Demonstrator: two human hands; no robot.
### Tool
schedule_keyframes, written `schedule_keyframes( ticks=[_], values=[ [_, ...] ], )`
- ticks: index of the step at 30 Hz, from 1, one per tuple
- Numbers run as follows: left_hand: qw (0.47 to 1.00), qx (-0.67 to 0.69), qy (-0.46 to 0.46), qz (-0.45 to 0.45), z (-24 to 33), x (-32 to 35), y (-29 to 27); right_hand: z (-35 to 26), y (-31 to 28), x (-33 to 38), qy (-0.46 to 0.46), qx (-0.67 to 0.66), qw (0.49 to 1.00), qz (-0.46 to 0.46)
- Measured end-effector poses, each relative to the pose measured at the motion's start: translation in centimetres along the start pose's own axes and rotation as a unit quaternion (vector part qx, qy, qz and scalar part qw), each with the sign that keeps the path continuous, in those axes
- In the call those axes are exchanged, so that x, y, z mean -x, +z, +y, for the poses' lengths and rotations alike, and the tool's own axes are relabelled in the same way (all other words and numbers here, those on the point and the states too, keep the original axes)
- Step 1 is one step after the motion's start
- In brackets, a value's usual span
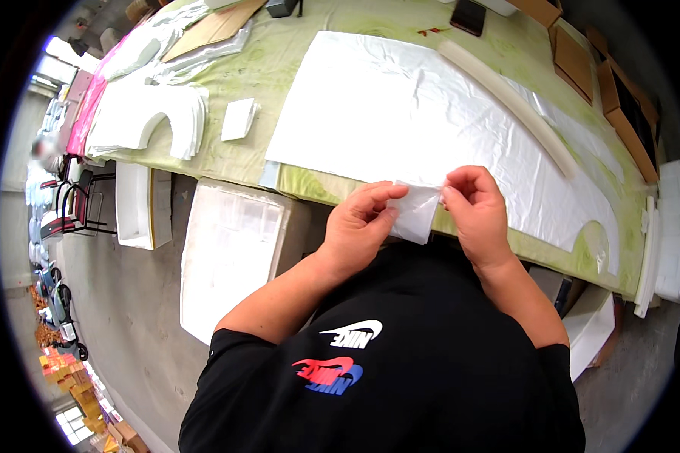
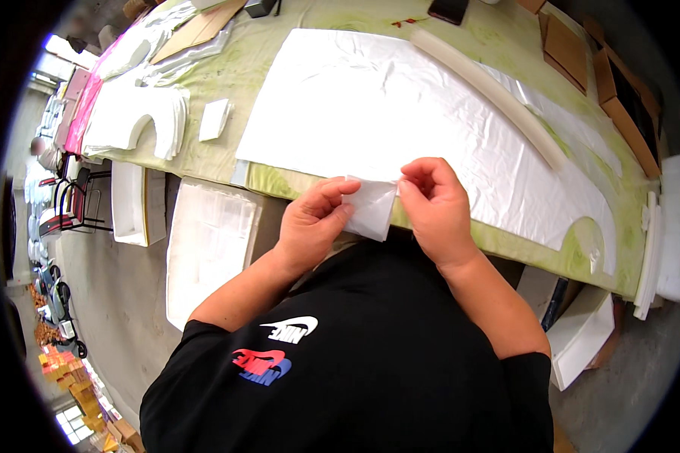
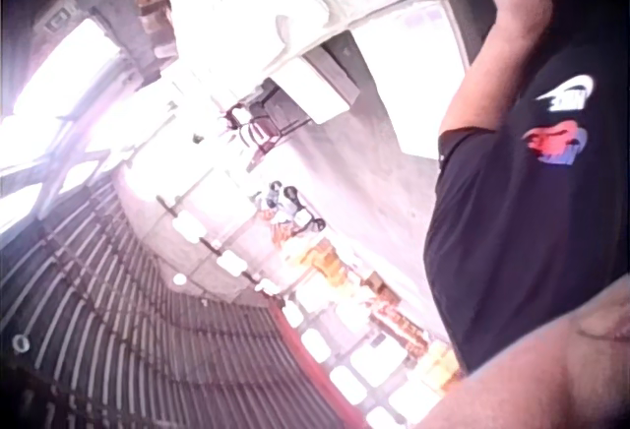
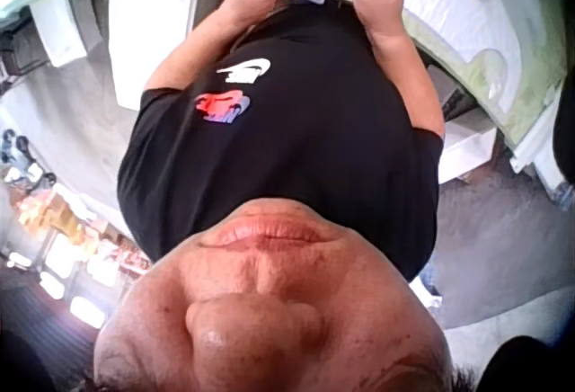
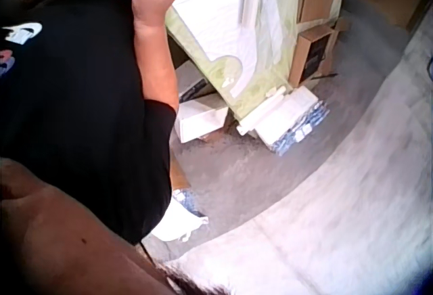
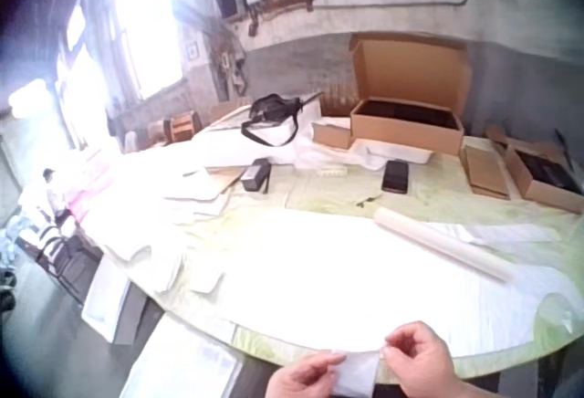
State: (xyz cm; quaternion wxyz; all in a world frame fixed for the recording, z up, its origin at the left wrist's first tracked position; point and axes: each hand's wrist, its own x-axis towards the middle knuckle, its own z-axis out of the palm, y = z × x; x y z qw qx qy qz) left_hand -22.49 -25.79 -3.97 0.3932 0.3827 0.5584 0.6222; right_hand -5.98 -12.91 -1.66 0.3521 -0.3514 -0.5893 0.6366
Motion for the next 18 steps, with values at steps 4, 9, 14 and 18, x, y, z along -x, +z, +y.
schedule_keyframes(
  ticks=[4, 9, 14, 18],
  values=[
    [0.995, 0.015, -0.039, 0.085, 2.1, -2.8, -7.5, 0.3, -0.6, 0.0, -0.001, -0.020, 0.999, 0.026],
    [0.968, -0.096, -0.030, 0.231, 5.2, -9.7, -21.8, 2.2, -1.5, 0.5, -0.008, 0.012, 1.000, -0.007],
    [0.919, -0.233, -0.116, 0.295, 3.8, -13.4, -26.9, 2.8, -1.5, 0.5, -0.058, 0.072, 0.995, -0.039],
    [0.891, -0.336, -0.090, 0.293, 1.6, -13.9, -27.1, 3.1, -1.6, 0.5, -0.084, 0.095, 0.991, -0.047]
  ],
)
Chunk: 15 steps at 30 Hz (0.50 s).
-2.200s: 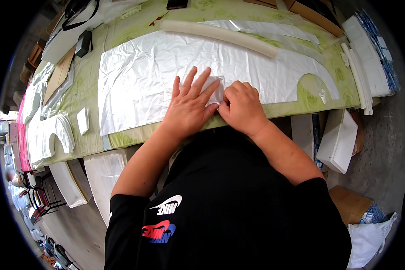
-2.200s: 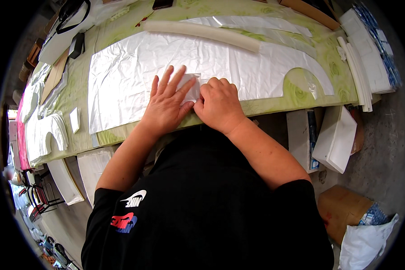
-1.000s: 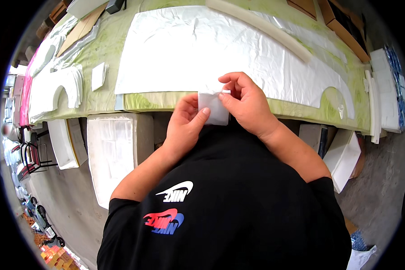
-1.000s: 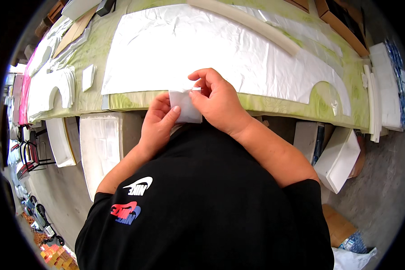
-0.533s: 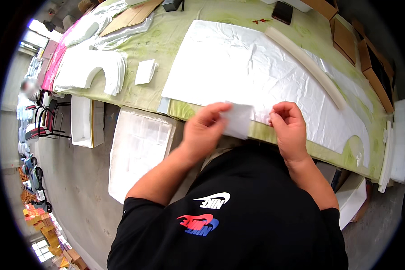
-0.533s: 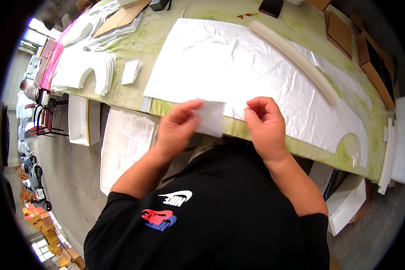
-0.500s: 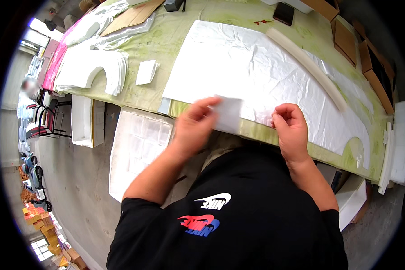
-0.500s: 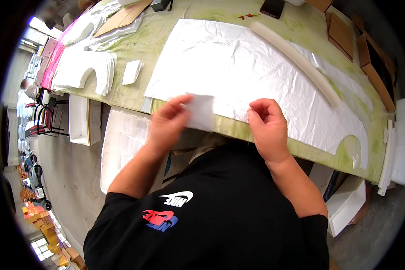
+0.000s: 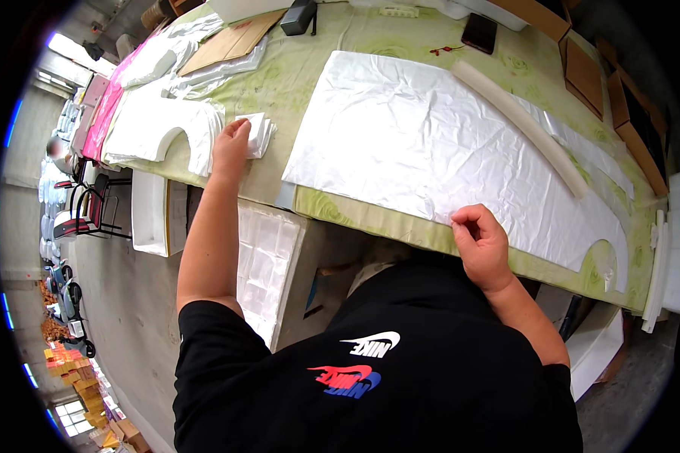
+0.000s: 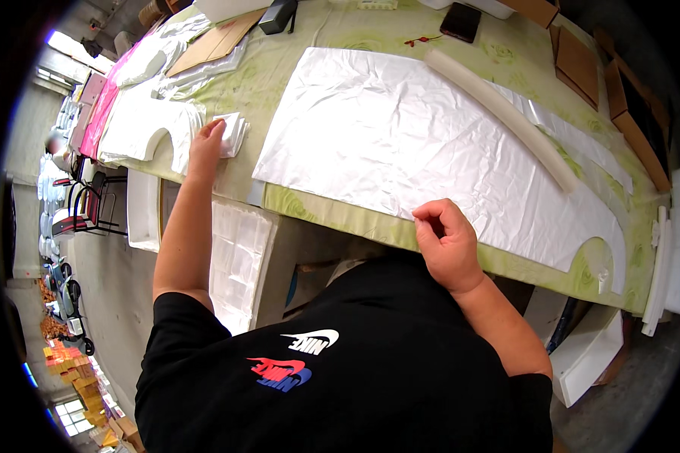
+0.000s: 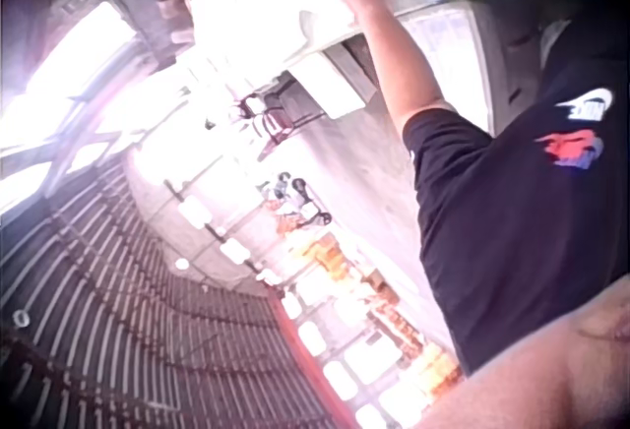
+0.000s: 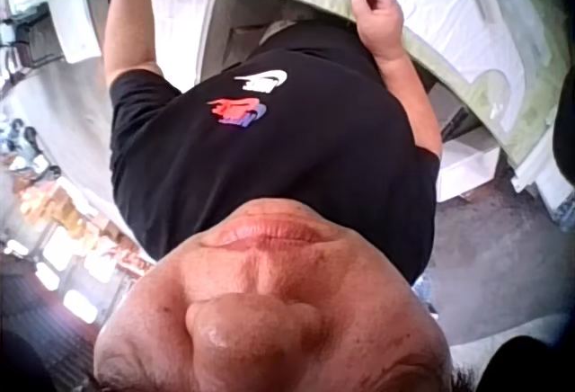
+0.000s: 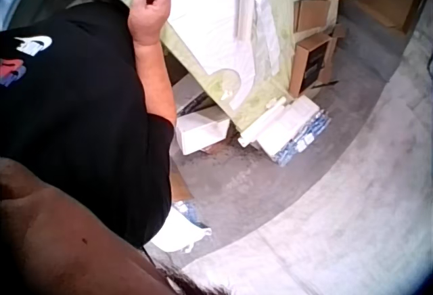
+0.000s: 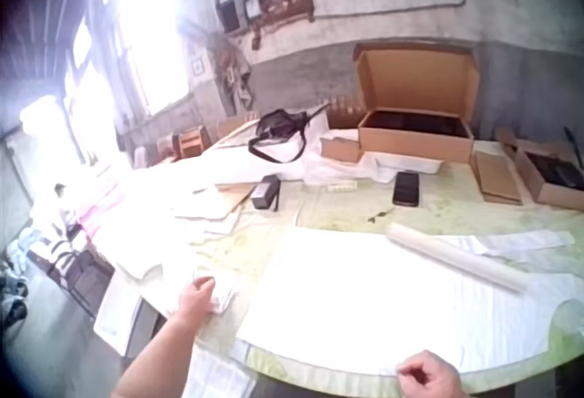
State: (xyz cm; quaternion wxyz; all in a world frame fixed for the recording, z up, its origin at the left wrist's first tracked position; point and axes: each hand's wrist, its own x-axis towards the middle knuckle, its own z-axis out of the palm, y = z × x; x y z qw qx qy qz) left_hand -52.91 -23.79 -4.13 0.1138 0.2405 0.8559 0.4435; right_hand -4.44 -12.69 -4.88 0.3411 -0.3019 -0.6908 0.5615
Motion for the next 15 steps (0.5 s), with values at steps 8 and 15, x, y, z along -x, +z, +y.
schedule_keyframes(
  ticks=[8, 15],
  values=[
    [0.951, -0.228, 0.201, 0.057, 0.6, 5.5, 2.5, 0.0, -0.2, -0.1, -0.011, 0.016, 1.000, -0.008],
    [0.968, -0.152, 0.192, 0.055, -1.9, 5.5, 1.4, -0.2, -0.2, 0.0, -0.019, 0.005, 1.000, -0.018]
  ],
)
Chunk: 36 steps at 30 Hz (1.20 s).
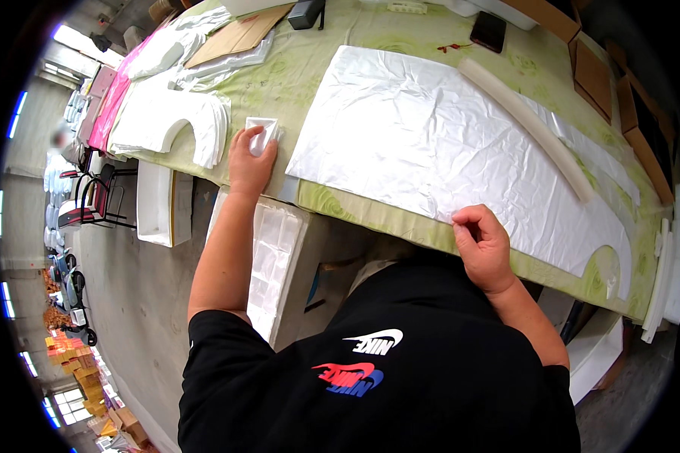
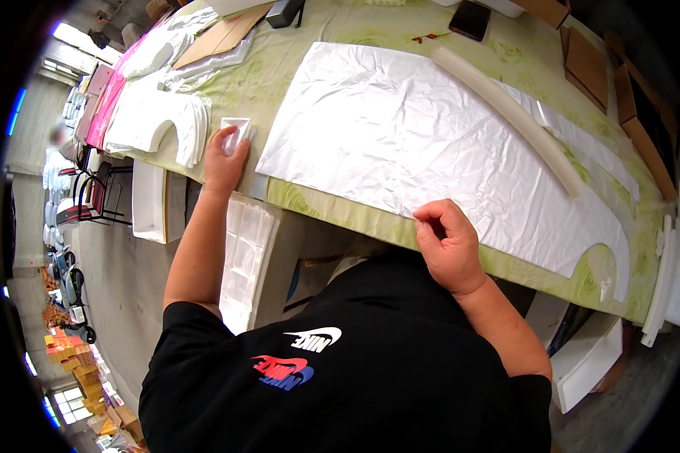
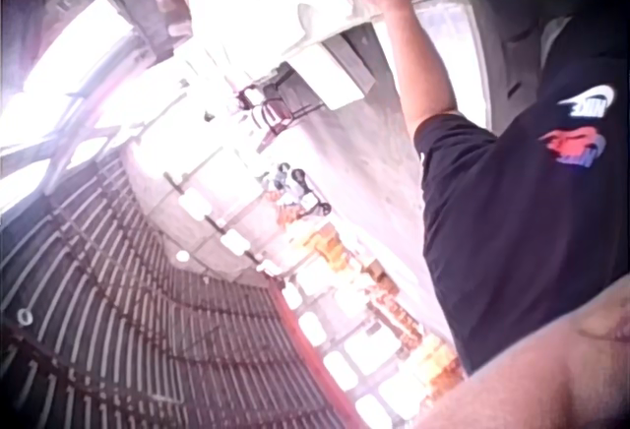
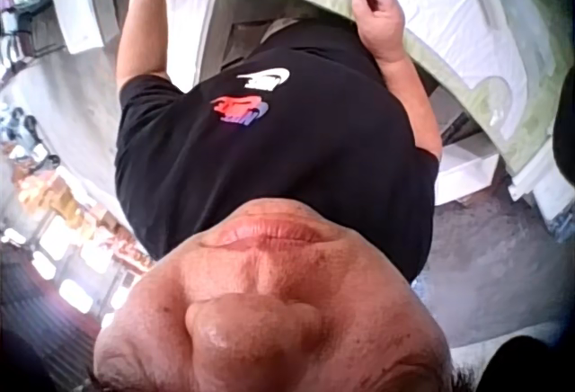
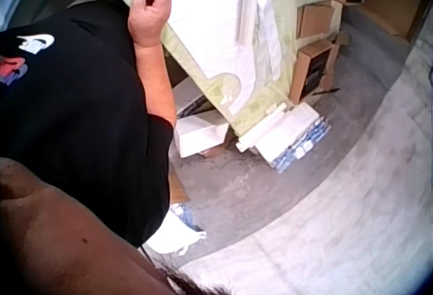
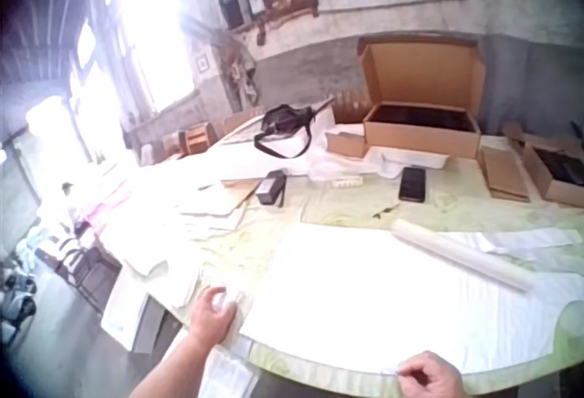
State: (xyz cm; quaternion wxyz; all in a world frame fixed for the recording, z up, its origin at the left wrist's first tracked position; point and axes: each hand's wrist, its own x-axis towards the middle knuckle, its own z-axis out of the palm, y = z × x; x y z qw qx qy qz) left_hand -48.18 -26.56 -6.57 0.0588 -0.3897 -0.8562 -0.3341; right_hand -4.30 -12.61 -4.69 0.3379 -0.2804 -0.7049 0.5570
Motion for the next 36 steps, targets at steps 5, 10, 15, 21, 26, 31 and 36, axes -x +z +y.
schedule_keyframes(
  ticks=[5, 10, 15, 21, 26, 31, 36],
  values=[
    [0.998, -0.021, 0.050, -0.016, 0.6, 1.4, -0.4, 0.1, 0.0, 0.0, -0.007, 0.010, 1.000, -0.003],
    [0.998, -0.033, 0.048, -0.036, 1.0, 2.4, -1.3, -0.3, 0.1, -0.2, -0.023, 0.045, 0.999, -0.011],
    [0.990, -0.083, 0.080, -0.086, 0.6, 5.1, -3.8, -0.1, 0.3, 0.0, -0.028, 0.040, 0.999, 0.006],
    [0.978, -0.040, 0.157, -0.131, -1.1, 6.9, -5.7, -0.3, 0.5, 0.1, -0.033, 0.083, 0.996, -0.001],
    [0.971, -0.020, 0.198, -0.129, -0.8, 6.5, -5.3, -0.6, 0.7, -0.1, -0.058, 0.105, 0.993, -0.003],
    [0.970, -0.069, 0.204, -0.115, -0.2, 5.9, -4.5, -0.4, 0.7, 0.0, -0.055, 0.099, 0.994, 0.002],
    [0.964, -0.075, 0.224, -0.125, -0.3, 6.5, -4.0, -0.6, 0.8, -0.1, -0.060, 0.108, 0.992, -0.002]
  ],
)
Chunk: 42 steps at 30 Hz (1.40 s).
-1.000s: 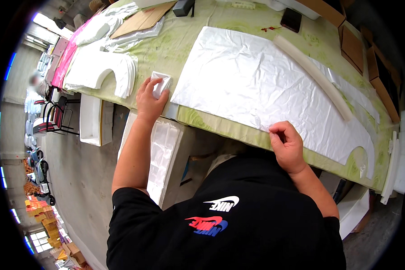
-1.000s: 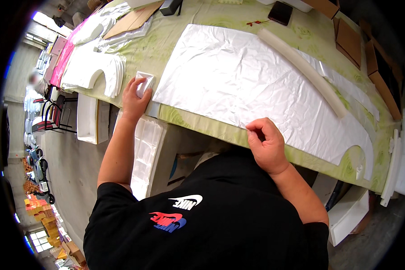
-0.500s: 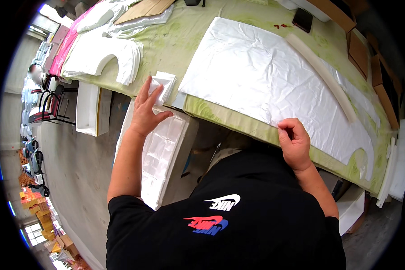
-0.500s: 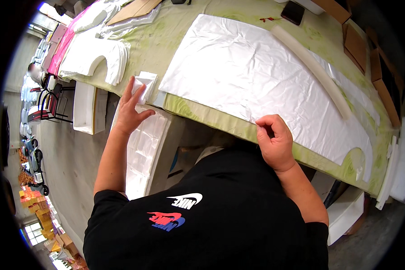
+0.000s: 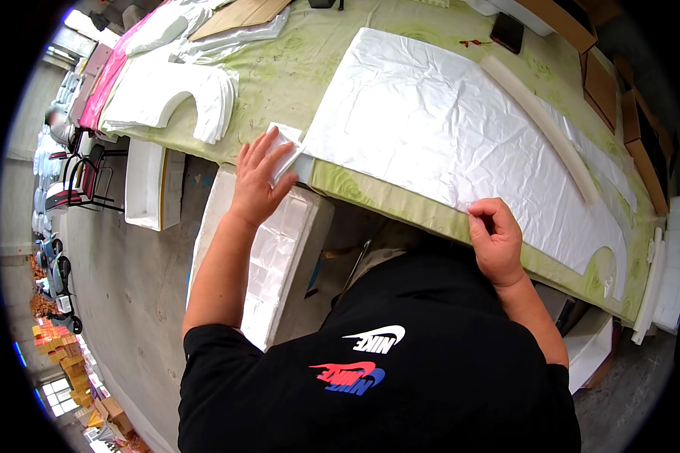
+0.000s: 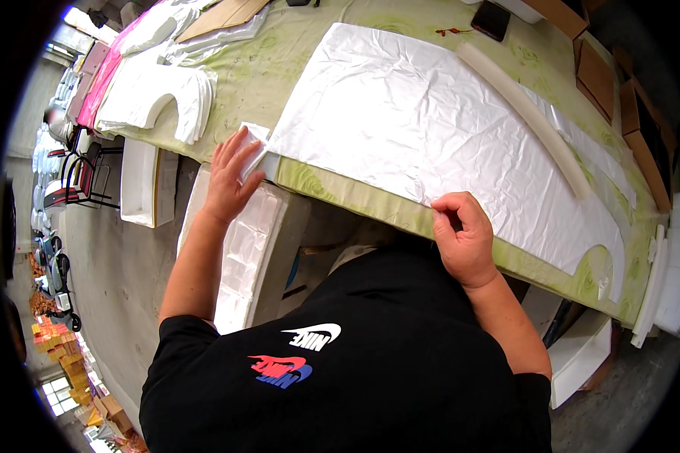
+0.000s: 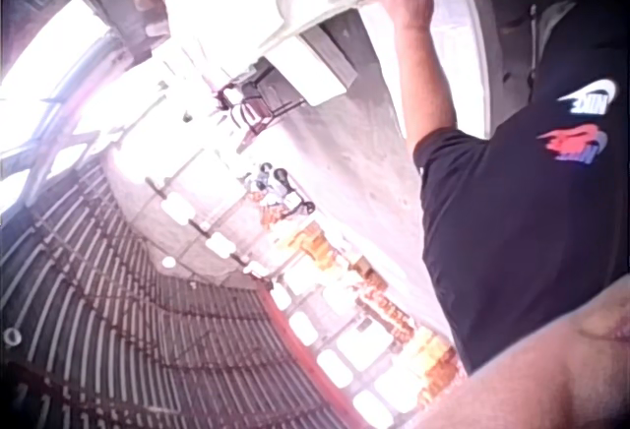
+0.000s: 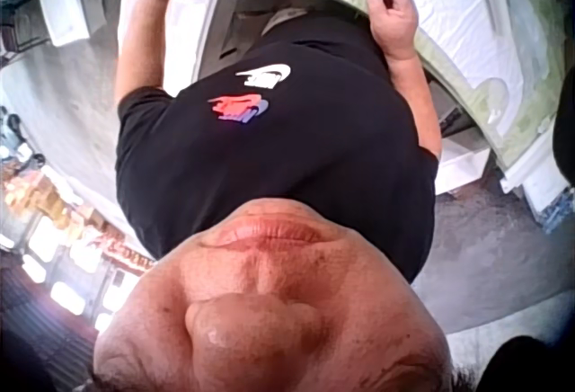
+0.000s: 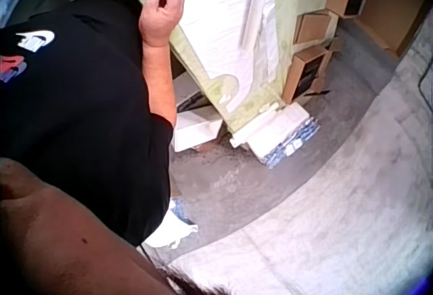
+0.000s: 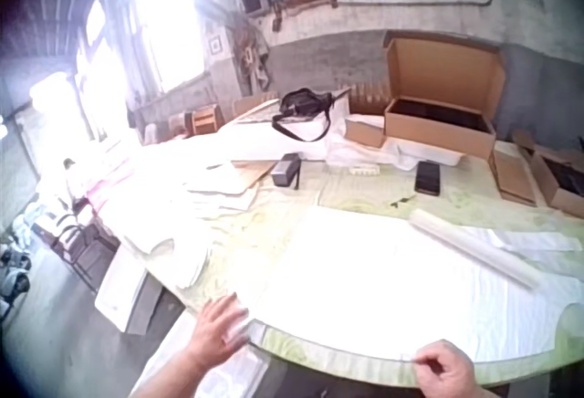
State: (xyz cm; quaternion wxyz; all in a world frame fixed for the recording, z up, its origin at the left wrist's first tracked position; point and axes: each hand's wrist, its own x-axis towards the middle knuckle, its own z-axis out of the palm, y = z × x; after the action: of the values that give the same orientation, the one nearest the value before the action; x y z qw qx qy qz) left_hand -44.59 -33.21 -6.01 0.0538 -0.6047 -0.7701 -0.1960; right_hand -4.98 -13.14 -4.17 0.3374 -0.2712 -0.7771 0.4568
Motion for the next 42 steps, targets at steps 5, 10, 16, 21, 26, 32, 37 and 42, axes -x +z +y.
schedule_keyframes(
  ticks=[5, 10, 16, 21, 26, 32, 37, 42],
  values=[
    [1.000, 0.006, 0.015, 0.013, 0.6, 0.4, -0.7, -0.1, -0.1, 0.0, -0.006, -0.001, 1.000, -0.005],
    [0.997, 0.028, 0.045, 0.058, -0.3, 1.7, -1.3, 0.0, -0.2, 0.0, 0.005, -0.011, 1.000, -0.007],
    [0.708, 0.611, -0.272, 0.228, 7.2, 2.4, -1.5, -0.5, 0.2, -0.3, 0.094, -0.112, 0.989, -0.028],
    [0.462, 0.806, -0.356, 0.100, 16.8, 0.2, -1.8, -5.3, 2.9, -4.3, 0.039, -0.128, 0.988, -0.073],
    [0.420, 0.835, -0.355, 0.004, 21.2, -0.5, -0.2, -6.9, 4.7, -5.9, 0.106, -0.099, 0.986, -0.080],
    [0.403, 0.853, -0.331, -0.031, 22.1, -0.8, 0.0, -5.0, 4.7, -5.5, 0.165, -0.188, 0.964, -0.091],
    [0.384, 0.855, -0.347, -0.036, 22.1, -1.3, 0.8, -4.0, 5.1, -5.0, 0.130, -0.222, 0.965, -0.045],
    [0.352, 0.875, -0.326, -0.065, 22.3, -1.2, 0.7, -4.4, 4.1, -5.2, 0.168, -0.250, 0.953, -0.044]
  ],
)
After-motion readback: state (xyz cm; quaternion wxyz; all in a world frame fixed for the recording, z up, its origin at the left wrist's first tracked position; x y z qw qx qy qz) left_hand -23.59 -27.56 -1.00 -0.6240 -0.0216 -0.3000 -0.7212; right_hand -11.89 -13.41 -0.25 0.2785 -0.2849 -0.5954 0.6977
